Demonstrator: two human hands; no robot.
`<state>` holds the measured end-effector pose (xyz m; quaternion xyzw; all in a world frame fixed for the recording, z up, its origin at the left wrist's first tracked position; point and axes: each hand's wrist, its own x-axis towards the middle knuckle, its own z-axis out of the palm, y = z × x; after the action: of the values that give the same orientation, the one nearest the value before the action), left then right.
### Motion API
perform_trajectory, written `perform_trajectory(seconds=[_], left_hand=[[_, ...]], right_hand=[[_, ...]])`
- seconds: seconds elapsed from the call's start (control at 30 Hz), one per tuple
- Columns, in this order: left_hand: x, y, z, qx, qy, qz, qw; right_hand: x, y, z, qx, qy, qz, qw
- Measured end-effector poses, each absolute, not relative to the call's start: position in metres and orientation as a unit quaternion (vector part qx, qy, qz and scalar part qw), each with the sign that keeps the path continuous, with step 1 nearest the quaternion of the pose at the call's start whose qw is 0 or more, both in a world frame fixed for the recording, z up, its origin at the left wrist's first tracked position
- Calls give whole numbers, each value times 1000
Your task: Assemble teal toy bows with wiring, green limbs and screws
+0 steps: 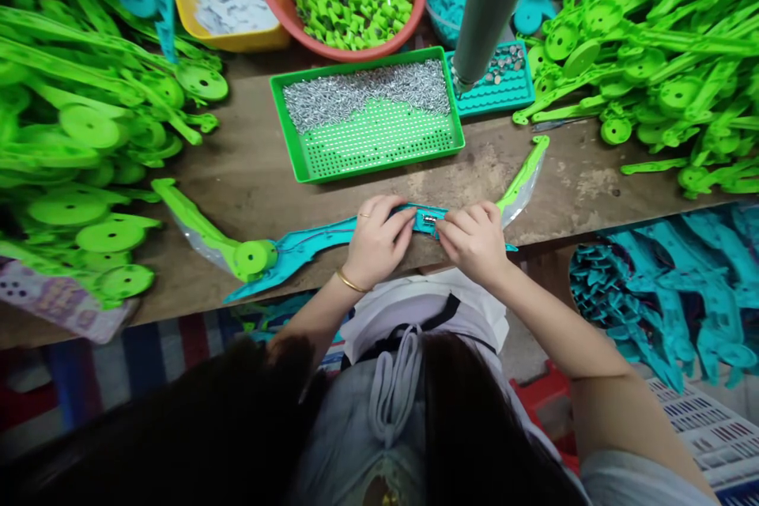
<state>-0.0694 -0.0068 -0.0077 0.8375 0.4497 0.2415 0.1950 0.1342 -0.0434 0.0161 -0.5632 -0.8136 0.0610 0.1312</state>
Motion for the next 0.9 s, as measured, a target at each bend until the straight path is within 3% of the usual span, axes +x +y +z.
perform_trajectory(seconds=[0.23, 0.43, 0.73, 0.9], left_hand=[[-72, -7, -7, 839, 436, 241, 217], [-70, -7, -5, 838, 437, 249, 212], [-69, -7, -5, 832, 448, 239, 223], [-69, -7, -6, 836, 442, 243, 217]], right_hand=[[134, -32, 42, -598, -758, 225, 132], [109, -23, 36, -629, -762, 137, 70], [102, -22, 24, -651, -727, 169, 138], [101, -32, 19, -603, -778, 95, 146]])
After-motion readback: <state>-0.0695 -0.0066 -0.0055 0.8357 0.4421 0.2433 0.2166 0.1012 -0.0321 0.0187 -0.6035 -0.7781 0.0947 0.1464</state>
